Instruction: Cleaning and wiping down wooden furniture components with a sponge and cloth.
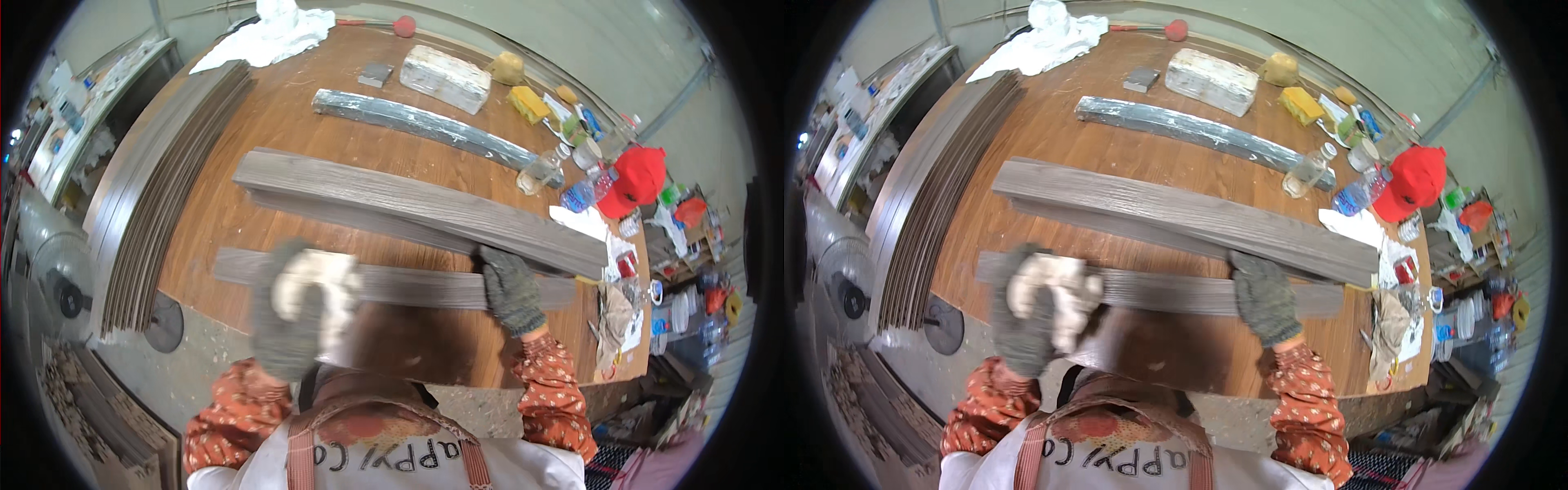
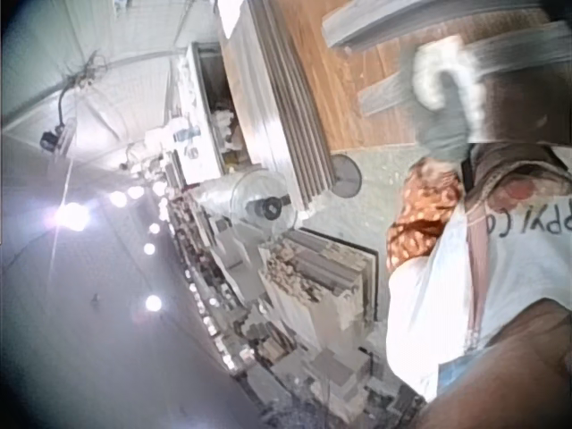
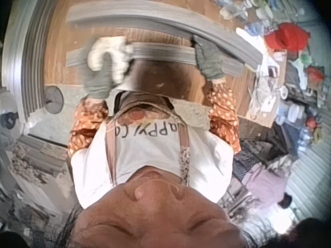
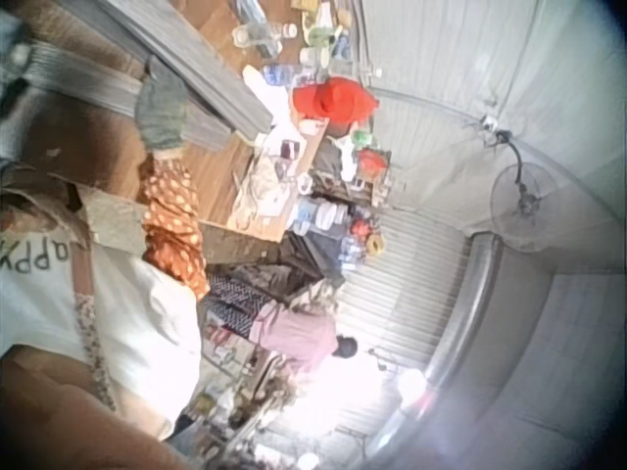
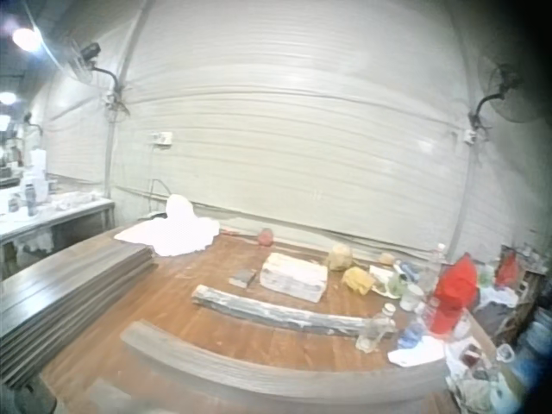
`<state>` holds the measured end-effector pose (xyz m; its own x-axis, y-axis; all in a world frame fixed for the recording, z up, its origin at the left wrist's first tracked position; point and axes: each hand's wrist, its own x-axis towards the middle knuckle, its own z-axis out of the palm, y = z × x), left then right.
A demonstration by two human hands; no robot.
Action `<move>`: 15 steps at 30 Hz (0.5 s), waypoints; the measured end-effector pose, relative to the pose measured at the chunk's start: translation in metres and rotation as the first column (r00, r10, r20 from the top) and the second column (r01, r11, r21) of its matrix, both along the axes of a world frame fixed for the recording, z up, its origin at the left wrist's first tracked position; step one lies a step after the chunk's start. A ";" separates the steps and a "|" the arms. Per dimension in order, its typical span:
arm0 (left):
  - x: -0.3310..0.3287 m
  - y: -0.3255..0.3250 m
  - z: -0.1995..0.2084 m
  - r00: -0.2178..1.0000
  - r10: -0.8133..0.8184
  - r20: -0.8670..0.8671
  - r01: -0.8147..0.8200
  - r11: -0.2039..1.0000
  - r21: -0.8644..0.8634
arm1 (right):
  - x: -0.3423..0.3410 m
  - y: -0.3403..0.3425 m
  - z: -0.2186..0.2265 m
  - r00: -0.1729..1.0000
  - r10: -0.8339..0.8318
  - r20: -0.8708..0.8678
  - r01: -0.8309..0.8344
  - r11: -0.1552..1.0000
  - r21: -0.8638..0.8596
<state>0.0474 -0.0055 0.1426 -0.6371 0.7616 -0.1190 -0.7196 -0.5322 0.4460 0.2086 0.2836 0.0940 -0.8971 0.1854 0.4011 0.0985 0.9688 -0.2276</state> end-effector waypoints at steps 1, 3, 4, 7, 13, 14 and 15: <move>0.014 0.020 -0.004 0.778 -0.050 -0.627 -0.125 0.965 -0.231 | 0.012 0.014 -0.008 0.996 -0.059 0.069 0.060 0.998 -0.019; 0.035 0.078 -0.005 0.461 -0.256 -0.850 -0.320 0.845 -0.428 | 0.016 0.022 -0.019 0.985 -0.096 0.145 0.104 0.993 -0.050; 0.055 0.102 -0.051 -0.199 -0.038 -0.979 -0.588 0.804 0.088 | 0.011 0.016 -0.014 0.985 -0.071 0.157 0.073 0.997 -0.005; 0.085 0.153 -0.076 -0.251 -0.529 -0.810 -0.705 0.674 -0.221 | 0.012 0.021 -0.016 0.978 -0.068 0.195 0.065 0.998 0.019; 0.048 0.104 -0.084 -0.266 -0.469 -0.843 -0.763 0.637 -0.113 | 0.014 0.028 -0.018 0.957 -0.062 0.285 -0.003 0.975 0.223; 0.038 0.085 -0.075 -0.346 -0.381 -0.857 -0.793 0.608 0.050 | 0.017 0.028 -0.017 0.960 -0.086 0.268 0.027 0.976 0.216; 0.031 0.064 -0.059 -0.325 -0.422 -0.846 -0.844 0.534 0.058 | 0.018 0.026 -0.015 0.965 -0.090 0.247 0.040 0.979 0.199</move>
<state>0.0780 0.0582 0.0841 -0.4864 0.5882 0.6461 0.8734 0.3467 0.3419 0.2262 0.3097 0.0785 -0.9623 0.1894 0.1954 0.1933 0.9811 0.0009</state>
